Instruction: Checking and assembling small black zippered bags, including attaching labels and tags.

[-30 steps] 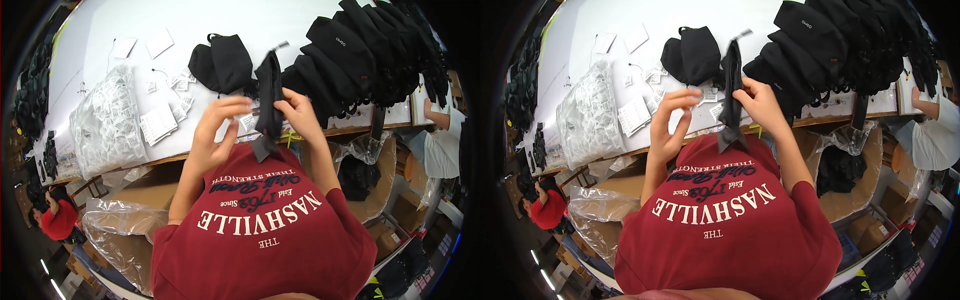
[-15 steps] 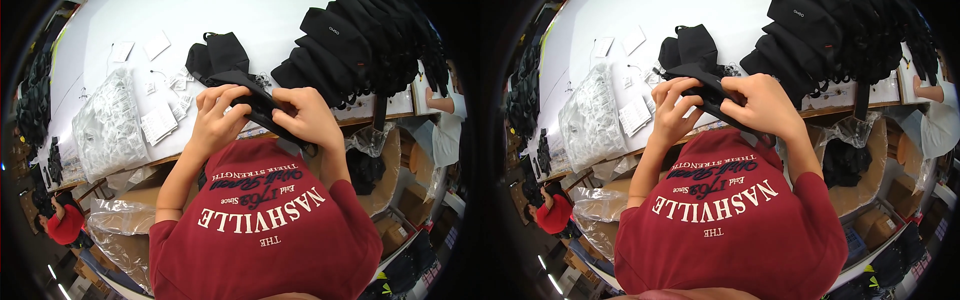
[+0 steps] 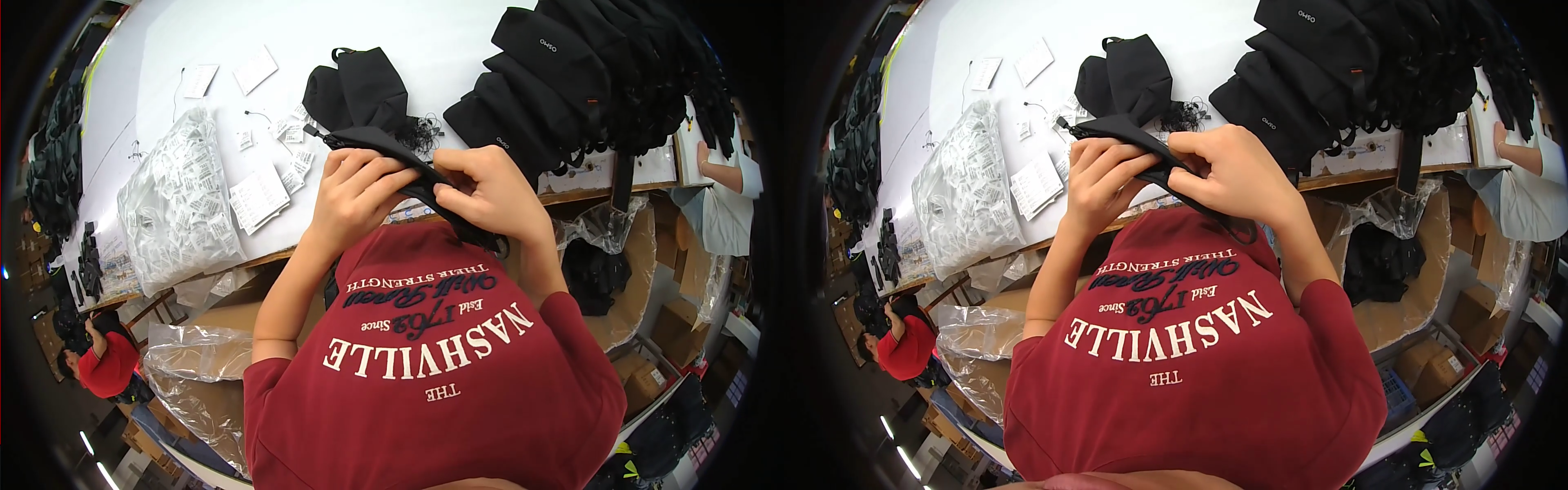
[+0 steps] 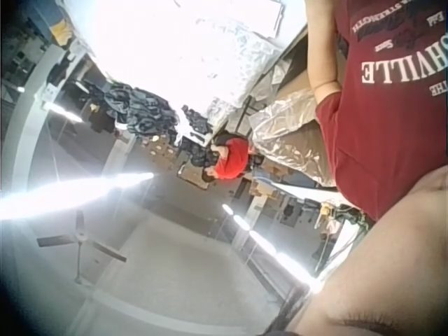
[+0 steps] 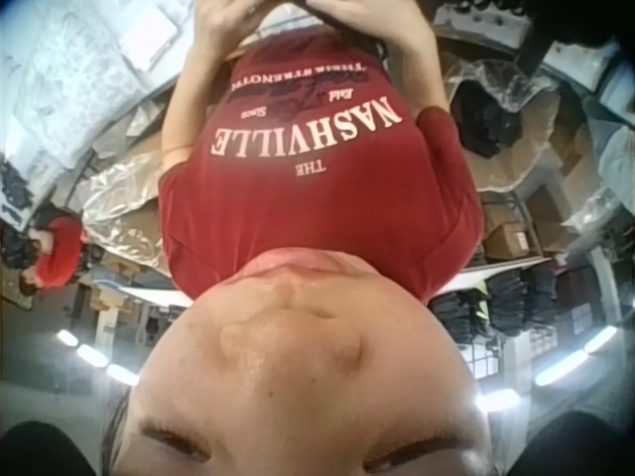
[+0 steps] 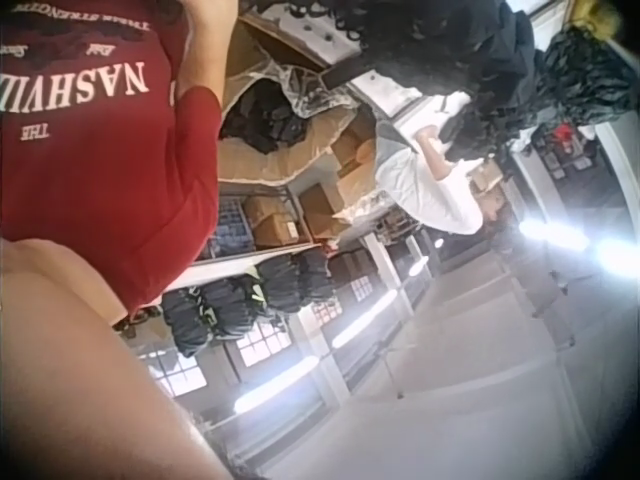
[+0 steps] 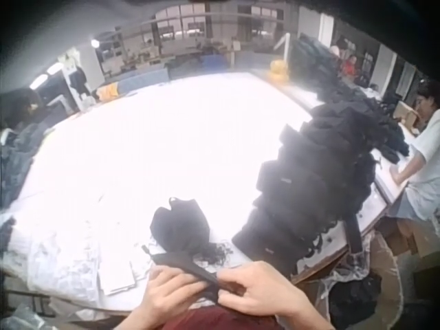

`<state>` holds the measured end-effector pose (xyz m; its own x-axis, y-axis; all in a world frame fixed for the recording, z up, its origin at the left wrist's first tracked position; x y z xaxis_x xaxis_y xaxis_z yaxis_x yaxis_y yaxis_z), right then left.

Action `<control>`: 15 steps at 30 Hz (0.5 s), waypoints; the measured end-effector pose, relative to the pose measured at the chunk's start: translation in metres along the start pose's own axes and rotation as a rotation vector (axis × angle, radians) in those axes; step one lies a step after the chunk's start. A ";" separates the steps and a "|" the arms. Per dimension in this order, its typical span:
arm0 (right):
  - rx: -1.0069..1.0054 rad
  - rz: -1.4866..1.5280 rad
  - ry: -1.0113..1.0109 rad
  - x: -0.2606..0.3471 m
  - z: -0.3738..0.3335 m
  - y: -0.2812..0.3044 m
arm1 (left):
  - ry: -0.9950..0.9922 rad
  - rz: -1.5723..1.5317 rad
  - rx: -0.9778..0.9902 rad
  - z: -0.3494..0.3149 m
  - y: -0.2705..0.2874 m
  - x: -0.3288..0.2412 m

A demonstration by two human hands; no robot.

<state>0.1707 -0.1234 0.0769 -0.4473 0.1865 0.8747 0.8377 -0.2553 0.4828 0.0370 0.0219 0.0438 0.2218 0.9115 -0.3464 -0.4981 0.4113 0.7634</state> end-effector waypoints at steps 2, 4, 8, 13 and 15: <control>0.010 0.021 -0.013 -0.001 0.000 0.000 | -0.013 0.006 -0.002 -0.001 -0.001 0.001; 0.020 0.042 -0.026 -0.003 0.000 0.000 | -0.038 0.017 0.014 -0.002 -0.002 0.002; 0.035 0.080 -0.073 -0.006 0.000 0.000 | -0.030 0.007 0.048 -0.002 -0.002 0.002; 0.026 0.112 -0.113 -0.009 -0.001 -0.002 | -0.041 0.021 0.095 -0.001 -0.003 0.002; 0.028 0.122 -0.107 -0.007 -0.001 -0.003 | -0.043 0.034 0.076 -0.002 -0.004 0.002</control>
<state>0.1708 -0.1251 0.0695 -0.3068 0.2563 0.9166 0.8928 -0.2562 0.3705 0.0377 0.0222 0.0392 0.2426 0.9237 -0.2965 -0.4411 0.3772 0.8143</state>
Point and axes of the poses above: each hand's wrist, its own z-axis towards the middle knuckle, its own y-axis out of the back of the hand, x = y × z, the point moved 1 cm from there along z, towards the middle knuckle, and after that the axes turned 4 degrees about x, right-handed, at the moved point
